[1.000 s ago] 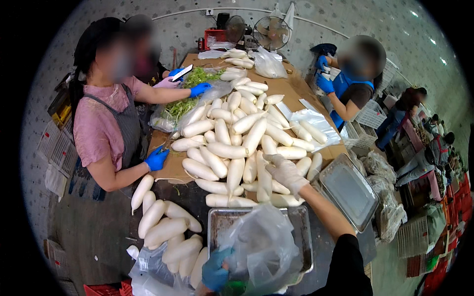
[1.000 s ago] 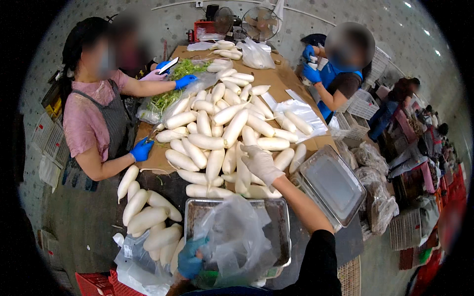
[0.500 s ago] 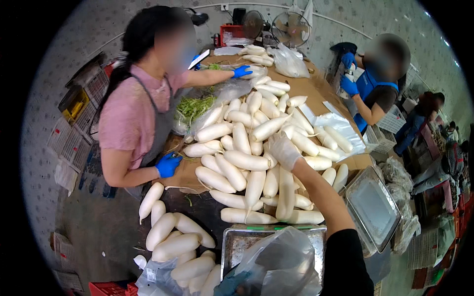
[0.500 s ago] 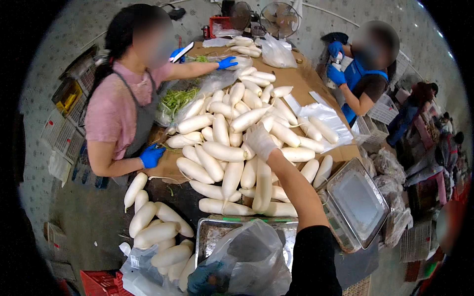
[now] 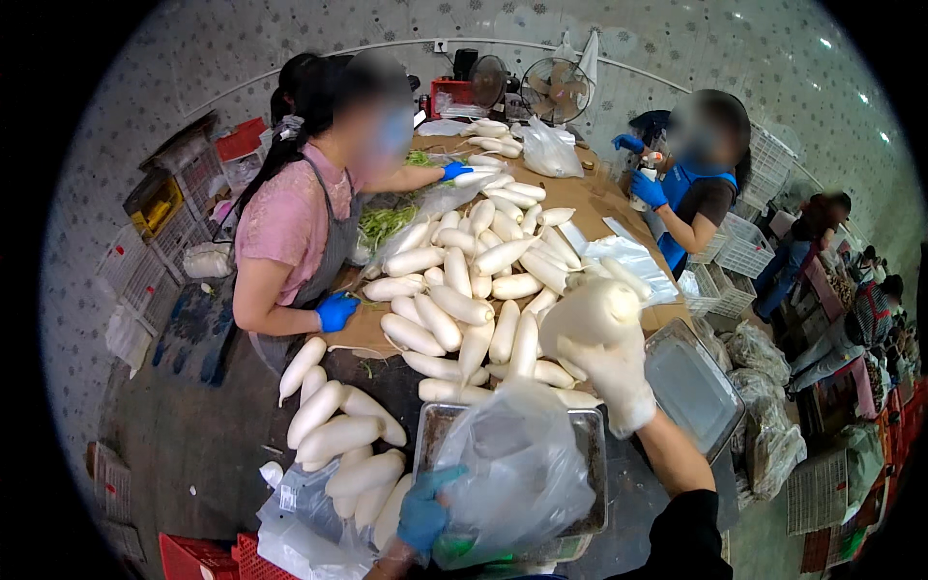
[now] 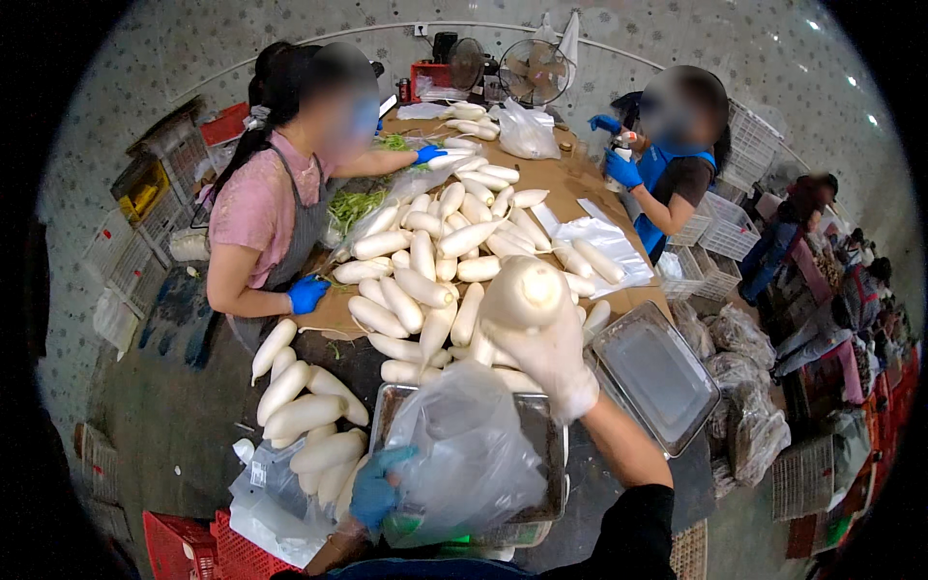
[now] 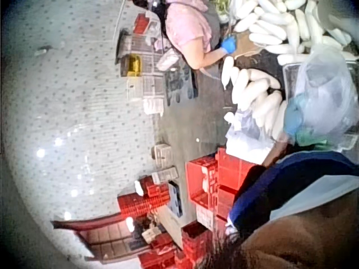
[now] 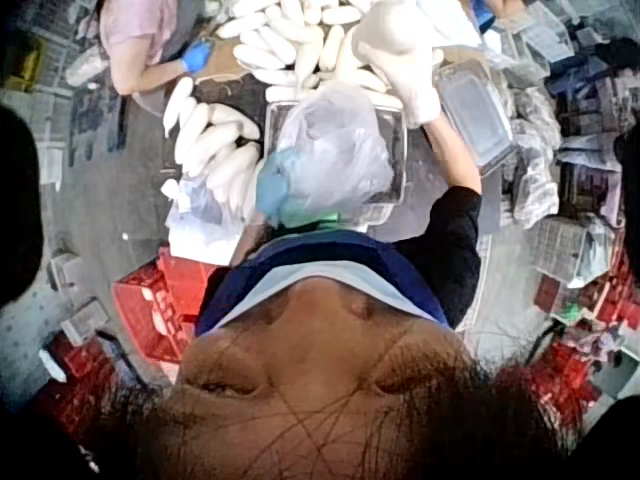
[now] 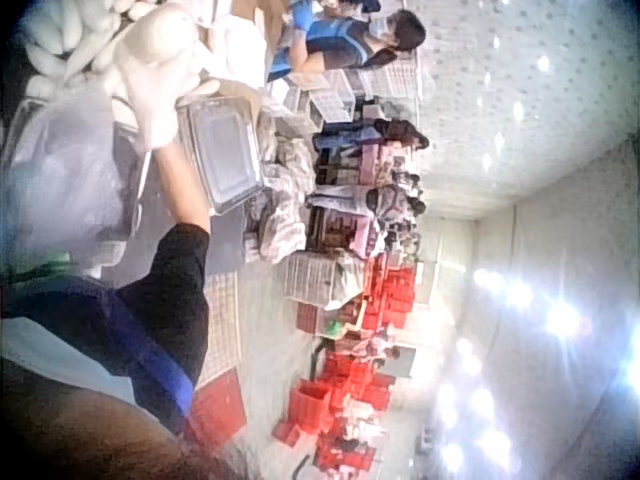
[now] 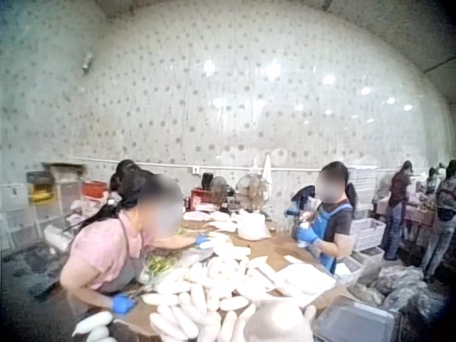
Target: The person places white radishes into a plastic bag on a digital scale, adjusts the quantity to reach a target weight, and then removes the bag to place it into a red crate. This process is repeated multiple times while coworkers trim radishes nearby.
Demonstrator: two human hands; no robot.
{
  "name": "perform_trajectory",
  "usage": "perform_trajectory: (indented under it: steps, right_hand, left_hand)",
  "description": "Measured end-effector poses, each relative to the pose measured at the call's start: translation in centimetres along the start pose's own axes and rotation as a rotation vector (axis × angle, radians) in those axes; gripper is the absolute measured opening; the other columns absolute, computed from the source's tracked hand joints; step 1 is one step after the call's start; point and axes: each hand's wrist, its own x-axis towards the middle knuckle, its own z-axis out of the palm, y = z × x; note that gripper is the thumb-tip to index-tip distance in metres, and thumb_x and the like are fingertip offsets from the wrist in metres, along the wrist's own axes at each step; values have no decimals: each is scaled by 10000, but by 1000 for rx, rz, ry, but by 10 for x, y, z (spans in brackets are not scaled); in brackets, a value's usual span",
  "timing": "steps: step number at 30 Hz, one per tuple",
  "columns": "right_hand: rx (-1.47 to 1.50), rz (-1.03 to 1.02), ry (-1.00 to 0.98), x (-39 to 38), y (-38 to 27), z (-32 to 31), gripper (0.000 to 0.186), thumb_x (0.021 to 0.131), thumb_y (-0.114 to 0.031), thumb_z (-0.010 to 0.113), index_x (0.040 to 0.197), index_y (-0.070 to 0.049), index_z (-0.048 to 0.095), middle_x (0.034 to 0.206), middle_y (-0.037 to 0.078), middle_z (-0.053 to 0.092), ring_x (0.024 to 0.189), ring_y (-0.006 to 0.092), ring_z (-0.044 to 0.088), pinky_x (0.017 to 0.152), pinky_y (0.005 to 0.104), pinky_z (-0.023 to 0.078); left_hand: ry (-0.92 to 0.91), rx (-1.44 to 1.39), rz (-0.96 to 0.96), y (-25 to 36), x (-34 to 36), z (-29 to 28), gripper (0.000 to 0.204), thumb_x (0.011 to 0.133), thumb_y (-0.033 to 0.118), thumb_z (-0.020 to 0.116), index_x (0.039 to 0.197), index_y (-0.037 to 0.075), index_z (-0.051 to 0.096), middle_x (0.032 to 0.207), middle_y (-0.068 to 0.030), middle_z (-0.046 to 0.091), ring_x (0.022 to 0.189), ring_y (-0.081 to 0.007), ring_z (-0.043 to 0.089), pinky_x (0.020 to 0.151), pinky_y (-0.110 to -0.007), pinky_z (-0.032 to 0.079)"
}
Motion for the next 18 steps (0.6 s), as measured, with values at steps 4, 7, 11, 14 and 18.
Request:
perform_trajectory:
  steps: [4,7,11,14,18]
  right_hand:
    - [173,-156,-434,-68,-28,5,708,715,-220,810,1311,-22,484,1139,107,629,1028,192,621,896,326,496]
    - [-407,-371,-723,-96,-34,27,655,706,-298,796,1279,-105,545,1116,128,641,1055,266,633,878,365,518]
    - [-732,-293,-943,-111,44,53,541,766,-346,735,1164,-25,560,973,162,647,866,299,656,747,407,529]
    - [-1029,-444,-984,-111,67,57,506,809,-356,693,1155,-11,561,900,157,642,840,299,648,721,406,520]
    - [-619,-499,-830,-103,79,63,373,855,-289,670,1127,-40,615,944,123,665,896,312,652,797,376,525]
  left_hand:
    - [18,-34,39,44,10,3,496,785,-43,472,1233,86,642,1104,-79,644,897,-172,597,841,-283,478]
    - [116,-160,82,48,6,2,516,763,-63,471,1223,84,652,1052,-24,611,749,-74,501,715,-207,457]
    - [189,-349,8,53,-4,-23,547,732,-111,476,1228,52,640,1094,-28,605,825,-91,514,762,-211,447]
    - [151,-248,-44,44,-7,-24,554,738,-111,471,1245,52,625,1143,-51,612,961,-139,544,876,-244,430]
    - [155,115,122,1,5,-6,526,761,-91,474,1252,43,610,1215,-129,616,1107,-257,578,999,-324,415]
